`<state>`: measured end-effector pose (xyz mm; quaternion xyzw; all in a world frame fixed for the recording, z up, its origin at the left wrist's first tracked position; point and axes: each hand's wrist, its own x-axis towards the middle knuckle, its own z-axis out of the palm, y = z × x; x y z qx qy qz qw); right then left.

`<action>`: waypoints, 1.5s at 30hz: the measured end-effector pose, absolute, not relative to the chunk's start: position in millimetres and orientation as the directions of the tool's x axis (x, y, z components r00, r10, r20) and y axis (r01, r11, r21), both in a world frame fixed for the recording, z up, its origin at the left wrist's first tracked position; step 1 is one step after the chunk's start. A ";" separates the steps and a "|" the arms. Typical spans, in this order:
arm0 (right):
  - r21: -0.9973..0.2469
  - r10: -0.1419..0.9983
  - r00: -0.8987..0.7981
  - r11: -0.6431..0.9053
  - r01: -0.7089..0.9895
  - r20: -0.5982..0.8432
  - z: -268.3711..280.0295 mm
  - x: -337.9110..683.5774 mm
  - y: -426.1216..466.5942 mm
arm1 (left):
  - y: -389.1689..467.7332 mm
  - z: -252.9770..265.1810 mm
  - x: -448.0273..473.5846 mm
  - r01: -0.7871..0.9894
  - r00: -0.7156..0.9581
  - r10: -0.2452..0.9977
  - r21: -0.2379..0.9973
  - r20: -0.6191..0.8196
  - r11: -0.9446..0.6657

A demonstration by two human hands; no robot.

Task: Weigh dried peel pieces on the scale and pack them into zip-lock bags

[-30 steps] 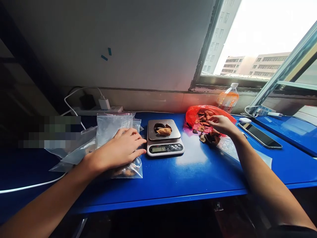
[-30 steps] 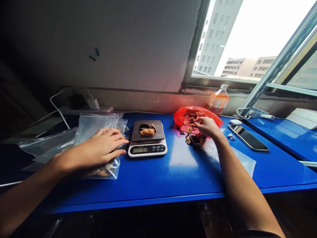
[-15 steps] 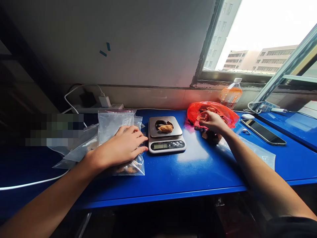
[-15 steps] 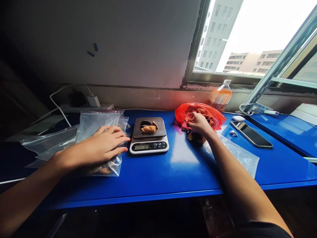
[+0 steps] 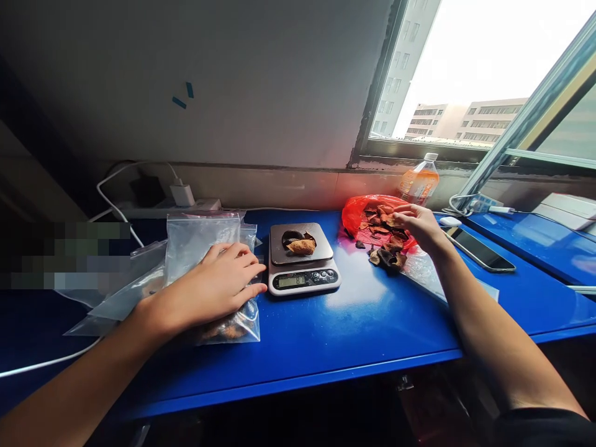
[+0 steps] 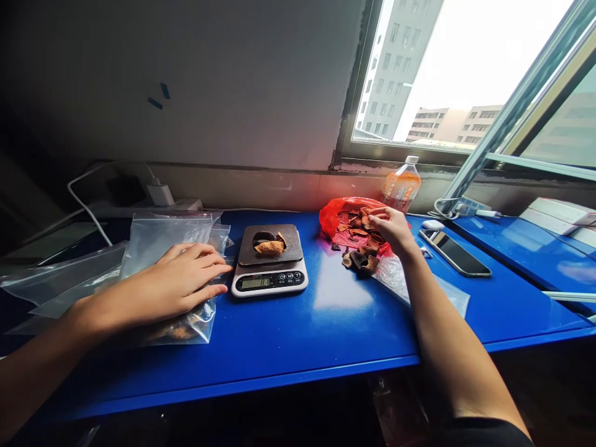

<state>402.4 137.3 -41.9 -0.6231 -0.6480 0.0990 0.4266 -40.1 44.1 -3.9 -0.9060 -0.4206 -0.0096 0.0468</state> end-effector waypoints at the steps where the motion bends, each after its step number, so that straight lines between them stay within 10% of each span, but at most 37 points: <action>1: -0.747 0.911 0.105 0.256 0.613 0.398 -41.3 399.2 136.7 | 44.6 -4.2 -40.4 0.766 0.643 0.764 -0.077 0.051 -0.639; 4: -0.818 0.936 0.053 0.276 0.505 0.348 -41.1 389.7 137.1 | 45.9 -6.3 -41.6 0.762 0.647 0.760 -0.081 0.059 -0.642; 11: -0.084 0.991 0.029 -0.018 0.996 0.128 -46.6 383.6 147.5 | 45.3 -7.3 -41.2 0.761 0.648 0.758 -0.101 0.070 -0.641; 17: 0.047 0.988 0.053 -0.061 0.997 0.148 -46.3 375.3 151.8 | 41.9 -2.4 -37.5 0.768 0.639 0.768 -0.086 0.045 -0.634; 23: -0.029 0.958 0.071 -0.065 0.997 0.276 -32.4 370.7 139.6 | 42.1 -5.2 -38.9 0.763 0.645 0.761 -0.103 0.065 -0.638; 28: -0.548 0.914 -0.118 0.332 0.768 0.388 -10.9 322.4 104.2 | 42.8 -9.2 -40.9 0.750 0.661 0.742 -0.107 0.108 -0.653; 33: -0.824 0.954 -0.219 0.289 0.487 0.204 -19.8 261.9 90.4 | 43.0 -10.4 -41.4 0.744 0.668 0.735 -0.122 0.118 -0.657; 45: -0.510 0.746 0.026 0.429 0.746 0.666 -8.8 272.1 96.8 | 46.4 -11.1 -43.9 0.736 0.677 0.728 -0.104 0.107 -0.669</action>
